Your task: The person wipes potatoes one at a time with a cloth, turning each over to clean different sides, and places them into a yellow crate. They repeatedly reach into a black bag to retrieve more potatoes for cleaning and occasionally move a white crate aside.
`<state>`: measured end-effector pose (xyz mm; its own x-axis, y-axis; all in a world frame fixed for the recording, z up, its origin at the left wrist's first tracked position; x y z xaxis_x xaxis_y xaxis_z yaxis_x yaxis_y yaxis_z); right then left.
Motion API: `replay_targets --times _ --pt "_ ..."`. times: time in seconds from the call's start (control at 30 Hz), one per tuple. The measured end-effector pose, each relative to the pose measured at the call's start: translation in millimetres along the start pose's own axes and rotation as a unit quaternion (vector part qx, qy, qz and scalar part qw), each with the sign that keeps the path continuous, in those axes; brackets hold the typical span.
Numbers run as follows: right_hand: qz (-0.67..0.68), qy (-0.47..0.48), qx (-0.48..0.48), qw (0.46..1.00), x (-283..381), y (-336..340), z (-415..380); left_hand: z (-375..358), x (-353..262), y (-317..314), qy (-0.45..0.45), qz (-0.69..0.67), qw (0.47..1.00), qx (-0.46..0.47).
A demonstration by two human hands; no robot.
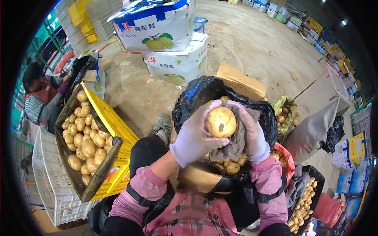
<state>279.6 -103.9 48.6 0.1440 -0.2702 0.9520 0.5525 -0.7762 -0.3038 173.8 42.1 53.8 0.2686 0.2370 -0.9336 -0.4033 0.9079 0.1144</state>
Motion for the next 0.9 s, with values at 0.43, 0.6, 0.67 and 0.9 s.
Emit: replay_targets --times 0.43,0.6,0.67,0.9 --pt "0.083 -0.095 0.049 0.991 -1 -2 -18 -3 -6 -6 0.097 -0.162 0.982 0.011" --pt "0.088 -0.059 0.065 0.992 0 -11 -16 0 0 8 0.019 0.013 0.999 -0.031" --pt "0.078 -0.041 0.061 0.994 -3 -10 -13 1 -4 10 0.005 0.065 0.997 -0.036" --pt "0.073 -0.019 0.048 0.996 1 -10 -11 3 -8 4 0.137 -0.156 0.977 -0.039"
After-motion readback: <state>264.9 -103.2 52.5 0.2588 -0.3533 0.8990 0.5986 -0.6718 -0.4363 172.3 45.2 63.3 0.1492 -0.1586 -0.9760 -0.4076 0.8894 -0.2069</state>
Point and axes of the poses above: each hand's wrist, its own z-axis towards the middle knuckle, its own y-axis out of the back of the hand, x = y × z, the point moved 3 cm from there along z, towards the middle knuckle, and after that the axes turned 8 degrees about -x, right-handed, at the moved point
